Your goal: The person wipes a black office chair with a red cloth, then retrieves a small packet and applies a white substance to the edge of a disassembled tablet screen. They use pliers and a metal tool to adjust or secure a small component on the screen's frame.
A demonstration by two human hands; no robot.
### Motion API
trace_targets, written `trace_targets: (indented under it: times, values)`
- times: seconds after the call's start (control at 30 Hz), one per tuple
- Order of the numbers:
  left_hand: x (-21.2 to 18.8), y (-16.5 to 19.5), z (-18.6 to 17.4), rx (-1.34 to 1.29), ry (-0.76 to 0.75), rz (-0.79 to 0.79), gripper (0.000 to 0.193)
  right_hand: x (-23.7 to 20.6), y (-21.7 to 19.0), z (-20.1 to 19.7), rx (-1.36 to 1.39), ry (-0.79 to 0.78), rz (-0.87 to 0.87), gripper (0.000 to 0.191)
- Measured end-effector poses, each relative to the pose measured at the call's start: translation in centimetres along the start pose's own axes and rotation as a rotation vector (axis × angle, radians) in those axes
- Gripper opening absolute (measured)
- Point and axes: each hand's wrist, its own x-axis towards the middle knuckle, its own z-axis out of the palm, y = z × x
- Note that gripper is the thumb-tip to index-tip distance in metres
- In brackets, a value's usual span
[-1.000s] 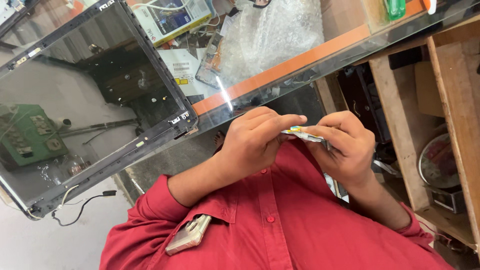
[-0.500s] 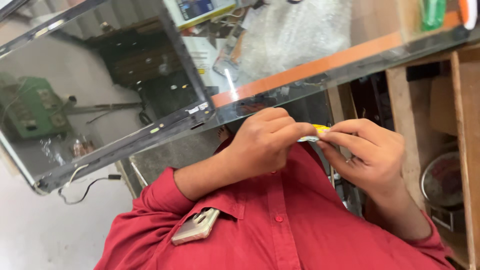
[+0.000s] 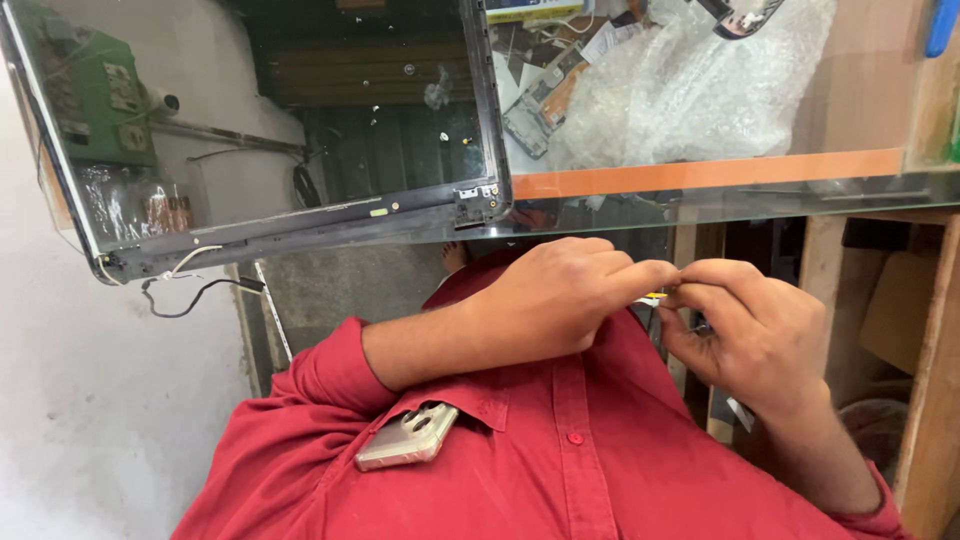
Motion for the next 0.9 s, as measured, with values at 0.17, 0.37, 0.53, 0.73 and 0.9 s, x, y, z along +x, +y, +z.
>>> trace_targets:
  times: [0.17,0.37,0.53,0.73,0.9]
  values:
    - [-0.1,0.6,-2.1,-0.046,0.028,-0.104,0.028,0.7,1.8,0.4,0.272,-0.056,0.064,0.016]
    - [-0.3,2.8,-8.2,0.057,0.193,-0.175,0.018,1.3,3.1,0.3,0.239,0.221,0.380,0.011]
    - [1.8,1.2,-13.5,0.302,0.356,-0.249,0.017,2.8,6.4,1.6,-0.223,0.432,0.265,0.011]
    - [8.2,-6.6,-14.7,0.961,0.193,0.130,0.019,3.3,7.7,2.2,-0.284,0.428,0.377,0.010]
    - [9.9,-7.2,-13.0,0.957,-0.074,0.042,0.028,2.2,8.0,0.4,-0.145,0.404,0.534,0.026]
